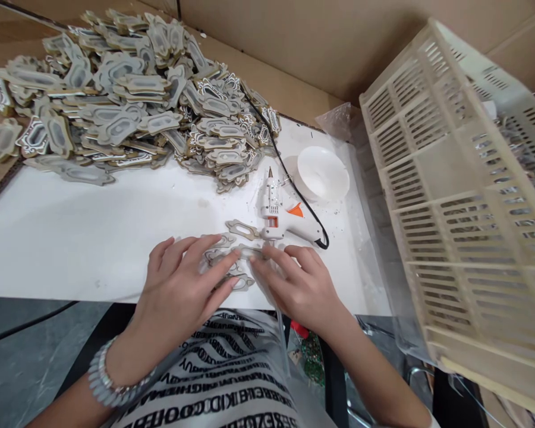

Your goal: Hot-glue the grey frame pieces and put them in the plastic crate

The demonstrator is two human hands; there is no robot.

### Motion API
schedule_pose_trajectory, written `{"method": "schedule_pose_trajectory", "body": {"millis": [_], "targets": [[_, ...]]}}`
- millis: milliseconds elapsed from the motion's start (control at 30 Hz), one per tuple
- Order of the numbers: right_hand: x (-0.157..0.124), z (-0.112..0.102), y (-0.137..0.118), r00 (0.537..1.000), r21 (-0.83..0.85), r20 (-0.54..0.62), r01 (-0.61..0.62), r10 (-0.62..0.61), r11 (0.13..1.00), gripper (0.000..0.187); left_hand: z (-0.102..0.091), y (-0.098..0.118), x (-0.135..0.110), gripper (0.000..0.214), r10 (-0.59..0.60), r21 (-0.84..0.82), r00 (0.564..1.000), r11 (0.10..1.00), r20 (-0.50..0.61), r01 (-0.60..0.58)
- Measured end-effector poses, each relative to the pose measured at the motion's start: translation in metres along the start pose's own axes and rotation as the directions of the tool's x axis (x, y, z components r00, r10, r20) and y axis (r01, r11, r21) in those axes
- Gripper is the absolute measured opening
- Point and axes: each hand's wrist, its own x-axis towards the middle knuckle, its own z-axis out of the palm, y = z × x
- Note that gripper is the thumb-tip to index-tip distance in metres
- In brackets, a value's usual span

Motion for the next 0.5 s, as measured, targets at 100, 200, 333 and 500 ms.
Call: {"method": "schedule_pose_trajectory", "body": {"millis": [100,200,333,500], "targets": [[-0.001,-0.001,0.002,1.0,-0.01,0.019,-0.011,0.012,1.0,0.022,0.001,-0.001,0.0,0.029,0.005,-0.002,1.0,1.0,-0.009,-0.005],[-0.001,0.0,0.002,1.0,-0.023,0.024,-0.017,0.018,1.0,0.021,0.003,-0.001,0.0,0.029,-0.004,-0.007,1.0,1.0,0.004,0.004],[-0.001,0.0,0.001,0.999,-0.02,0.016,-0.037,0.037,0.999,0.018,-0.003,-0.001,0.0,0.029,-0.003,-0.074,1.0,0.997,-0.016,0.002],[-0.003,-0.005,0.003,0.998,0.027,0.009,-0.069,0.069,0.997,0.02,-0.032,-0.027,-0.015,0.025,-0.294,-0.19,0.953,0.942,-0.069,0.277]]}}
